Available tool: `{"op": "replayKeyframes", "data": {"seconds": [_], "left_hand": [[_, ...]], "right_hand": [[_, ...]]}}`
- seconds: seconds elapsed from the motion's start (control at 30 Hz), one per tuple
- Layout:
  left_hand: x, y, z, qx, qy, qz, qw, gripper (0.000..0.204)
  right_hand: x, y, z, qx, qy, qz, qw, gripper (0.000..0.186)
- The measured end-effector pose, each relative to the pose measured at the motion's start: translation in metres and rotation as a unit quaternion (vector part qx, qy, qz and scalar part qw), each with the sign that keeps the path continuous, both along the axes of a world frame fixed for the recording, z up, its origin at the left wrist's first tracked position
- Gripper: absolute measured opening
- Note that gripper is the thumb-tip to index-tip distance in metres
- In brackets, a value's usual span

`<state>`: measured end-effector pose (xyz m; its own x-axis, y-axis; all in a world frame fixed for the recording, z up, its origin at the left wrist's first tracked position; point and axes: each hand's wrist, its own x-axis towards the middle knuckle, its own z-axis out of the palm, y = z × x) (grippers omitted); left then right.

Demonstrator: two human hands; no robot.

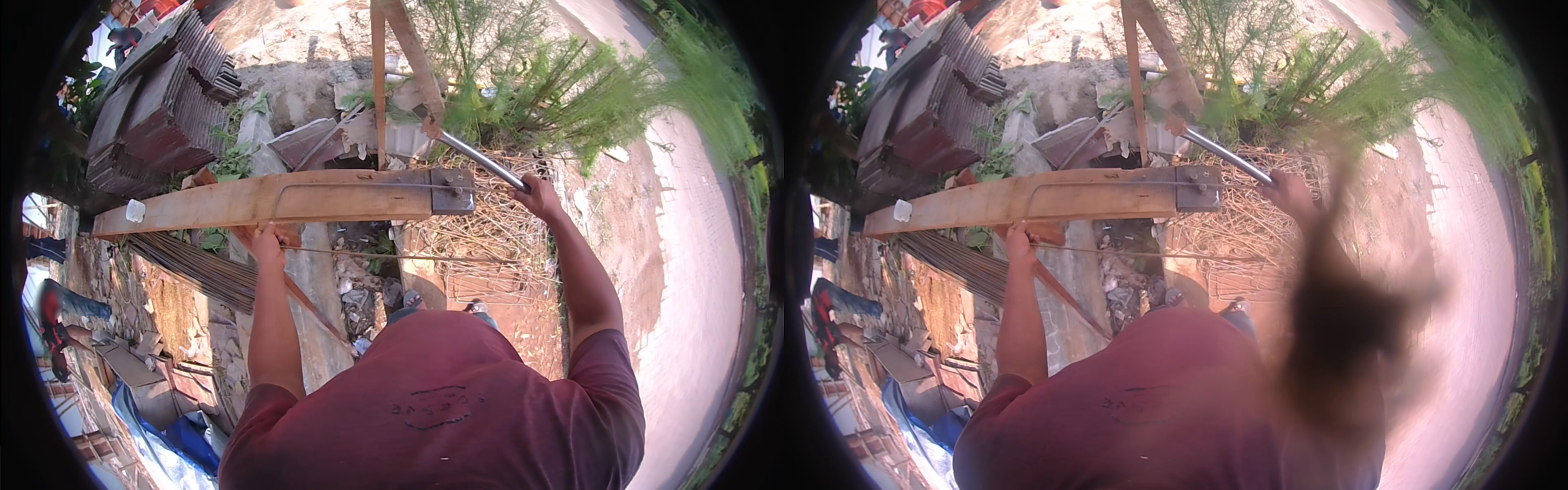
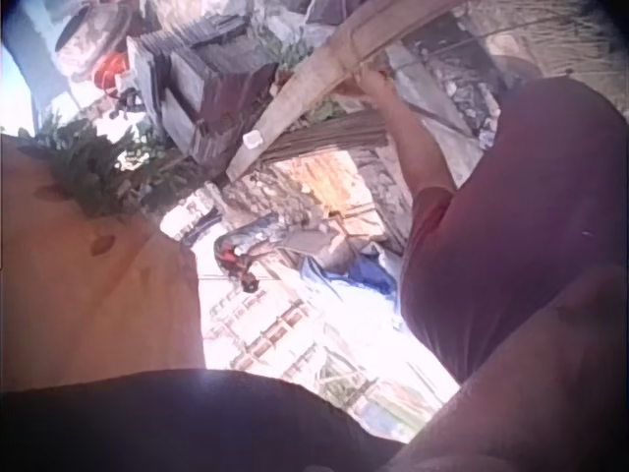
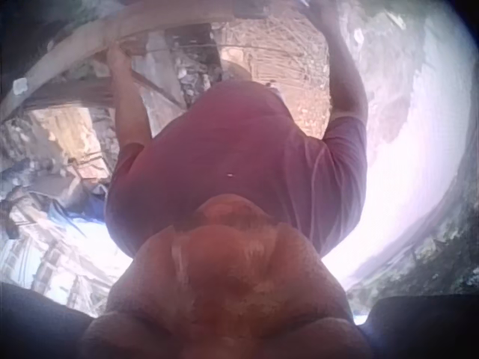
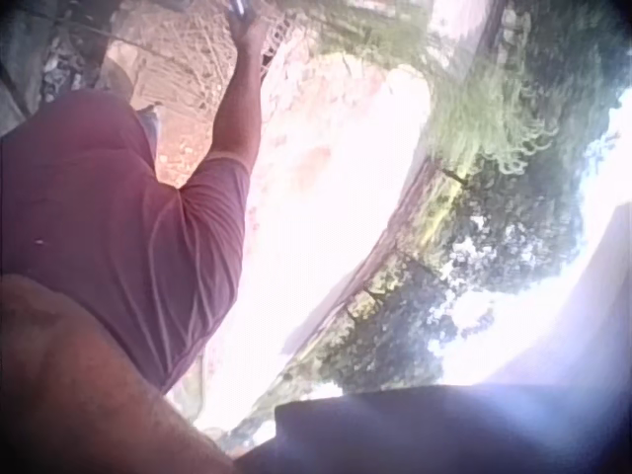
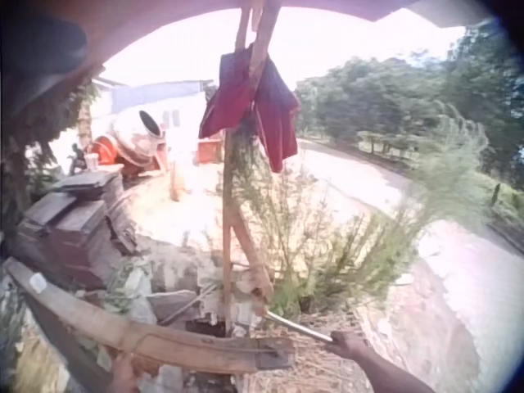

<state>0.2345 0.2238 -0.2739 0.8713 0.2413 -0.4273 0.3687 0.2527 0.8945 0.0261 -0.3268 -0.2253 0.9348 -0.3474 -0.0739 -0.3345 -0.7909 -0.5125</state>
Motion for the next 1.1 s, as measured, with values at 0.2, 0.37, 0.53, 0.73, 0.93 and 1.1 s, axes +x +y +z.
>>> {"op": "replayKeyframes", "data": {"seconds": [0.2, 0.37, 0.53, 0.73, 0.93, 1.1], "left_hand": [[0.004, 0.011, -0.001, 0.483, -0.193, -0.064, 0.851, 0.028], [-0.001, -0.01, 0.021, 0.647, -0.157, -0.12, 0.736, 0.047], [0.024, -0.029, 0.017, 0.705, -0.121, -0.243, 0.655, 0.068], [0.05, -0.047, 0.01, 0.725, -0.025, -0.253, 0.641, 0.077], [0.054, -0.05, 0.006, 0.754, -0.013, -0.259, 0.604, 0.077], [0.055, -0.059, -0.003, 0.792, -0.001, -0.223, 0.568, 0.076]], "right_hand": [[-0.001, 0.037, 0.007, -0.017, -0.014, 0.004, 1.0, 0.036], [0.011, 0.054, -0.006, -0.004, -0.054, -0.025, 0.998, 0.036], [0.026, 0.048, -0.009, 0.012, 0.015, 0.019, 1.0, 0.037], [0.023, 0.045, -0.004, -0.007, 0.02, 0.003, 1.0, 0.041], [-0.011, -0.042, 0.017, -0.119, -0.088, -0.001, 0.989, 0.024], [-0.014, -0.133, 0.023, -0.295, 0.017, 0.049, 0.954, 0.024]]}}
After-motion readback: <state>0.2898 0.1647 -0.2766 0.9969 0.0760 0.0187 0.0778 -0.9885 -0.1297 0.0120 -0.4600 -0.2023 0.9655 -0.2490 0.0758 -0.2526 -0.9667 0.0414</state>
